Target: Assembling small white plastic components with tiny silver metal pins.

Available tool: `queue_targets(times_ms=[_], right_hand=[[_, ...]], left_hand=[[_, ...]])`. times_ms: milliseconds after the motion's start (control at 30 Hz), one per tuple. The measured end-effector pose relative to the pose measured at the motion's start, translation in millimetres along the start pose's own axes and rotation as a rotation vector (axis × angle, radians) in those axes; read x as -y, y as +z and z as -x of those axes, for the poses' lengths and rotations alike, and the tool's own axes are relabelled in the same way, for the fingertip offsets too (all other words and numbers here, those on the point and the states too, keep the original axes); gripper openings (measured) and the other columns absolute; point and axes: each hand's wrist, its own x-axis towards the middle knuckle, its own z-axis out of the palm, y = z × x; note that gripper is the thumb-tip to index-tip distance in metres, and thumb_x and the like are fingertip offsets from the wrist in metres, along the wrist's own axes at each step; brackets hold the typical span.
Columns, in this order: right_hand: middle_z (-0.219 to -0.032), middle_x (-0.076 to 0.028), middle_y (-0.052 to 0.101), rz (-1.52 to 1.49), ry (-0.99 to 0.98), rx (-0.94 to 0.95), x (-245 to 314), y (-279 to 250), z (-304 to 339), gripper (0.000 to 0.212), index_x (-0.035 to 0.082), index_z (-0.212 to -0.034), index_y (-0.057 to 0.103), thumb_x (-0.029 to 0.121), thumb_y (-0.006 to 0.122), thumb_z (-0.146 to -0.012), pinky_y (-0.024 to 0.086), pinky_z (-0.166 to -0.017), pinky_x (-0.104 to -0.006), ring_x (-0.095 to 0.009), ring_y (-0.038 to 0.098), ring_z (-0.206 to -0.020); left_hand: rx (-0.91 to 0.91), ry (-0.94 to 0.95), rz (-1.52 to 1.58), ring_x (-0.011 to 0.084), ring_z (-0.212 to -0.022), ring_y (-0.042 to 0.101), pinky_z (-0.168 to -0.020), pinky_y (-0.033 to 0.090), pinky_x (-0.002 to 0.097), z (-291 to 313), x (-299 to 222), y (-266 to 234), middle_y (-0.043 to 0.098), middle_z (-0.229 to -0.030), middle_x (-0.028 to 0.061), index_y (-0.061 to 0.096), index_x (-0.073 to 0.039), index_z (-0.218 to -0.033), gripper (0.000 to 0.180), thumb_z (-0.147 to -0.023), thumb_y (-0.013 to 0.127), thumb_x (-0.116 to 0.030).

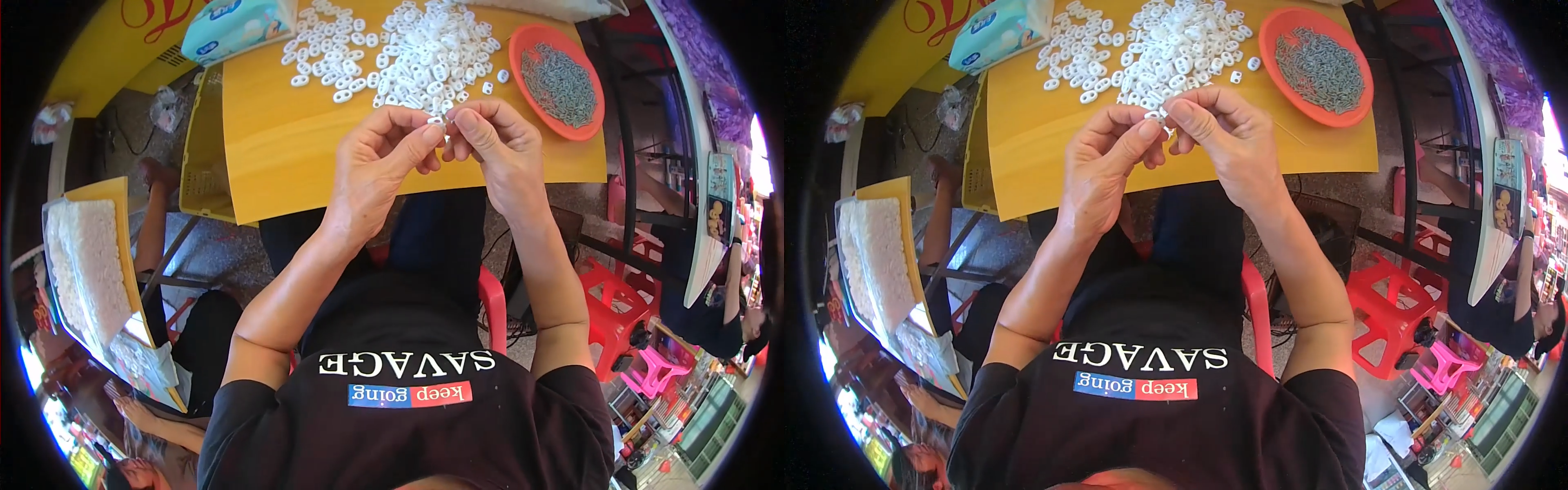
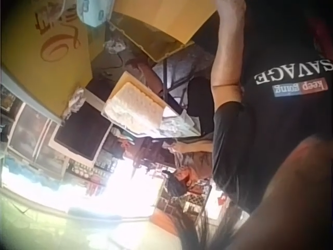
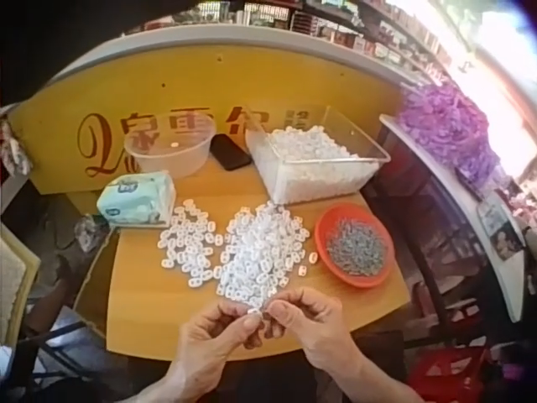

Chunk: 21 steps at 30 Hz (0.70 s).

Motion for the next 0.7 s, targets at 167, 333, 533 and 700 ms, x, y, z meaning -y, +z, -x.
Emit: queue_targets(times_ms=[167,333,533,700], right_hand=[[-0.083,-0.004,0.063,-0.029,-0.069,-0.039,-7,12,11,0.019,0.000,-0.098,0.062,0.018,0.060,-0.094,0.046,-0.063,-0.0235,-0.008,0.053,-0.066],[-0.082,-0.003,0.063,-0.116,-0.043,-0.058,-6,20,21,0.016,0.000,-0.097,0.063,0.015,0.062,-0.093,0.047,-0.066,-0.0223,-0.008,0.055,-0.068],[-0.082,-0.004,0.063,0.001,-0.160,-0.083,-7,27,28,0.015,-0.002,-0.095,0.061,0.013,0.061,-0.093,0.049,-0.062,-0.0226,-0.008,0.056,-0.068],[-0.082,-0.005,0.063,0.124,-0.242,-0.103,-2,30,31,0.015,-0.003,-0.094,0.060,0.012,0.062,-0.093,0.050,-0.060,-0.0227,-0.008,0.056,-0.067]], left_hand=[[-0.012,0.043,0.048,0.0092,-0.072,0.057,-0.066,0.047,0.0227,11,-1,4,0.062,-0.081,0.0038,0.059,0.000,-0.095,0.014,-0.089,0.067,-0.011],[-0.006,0.064,0.061,0.0088,-0.072,0.057,-0.066,0.046,0.0221,20,-2,5,0.062,-0.080,0.0041,0.059,-0.001,-0.094,0.014,-0.089,0.067,-0.011],[-0.032,0.091,0.019,0.0085,-0.071,0.057,-0.065,0.047,0.0218,29,-2,7,0.063,-0.078,0.0042,0.060,0.000,-0.092,0.014,-0.089,0.066,-0.012],[-0.029,0.094,0.005,0.0126,-0.070,0.059,-0.067,0.048,0.0253,32,-4,9,0.065,-0.082,0.0070,0.061,0.000,-0.092,0.013,-0.088,0.067,-0.010]])
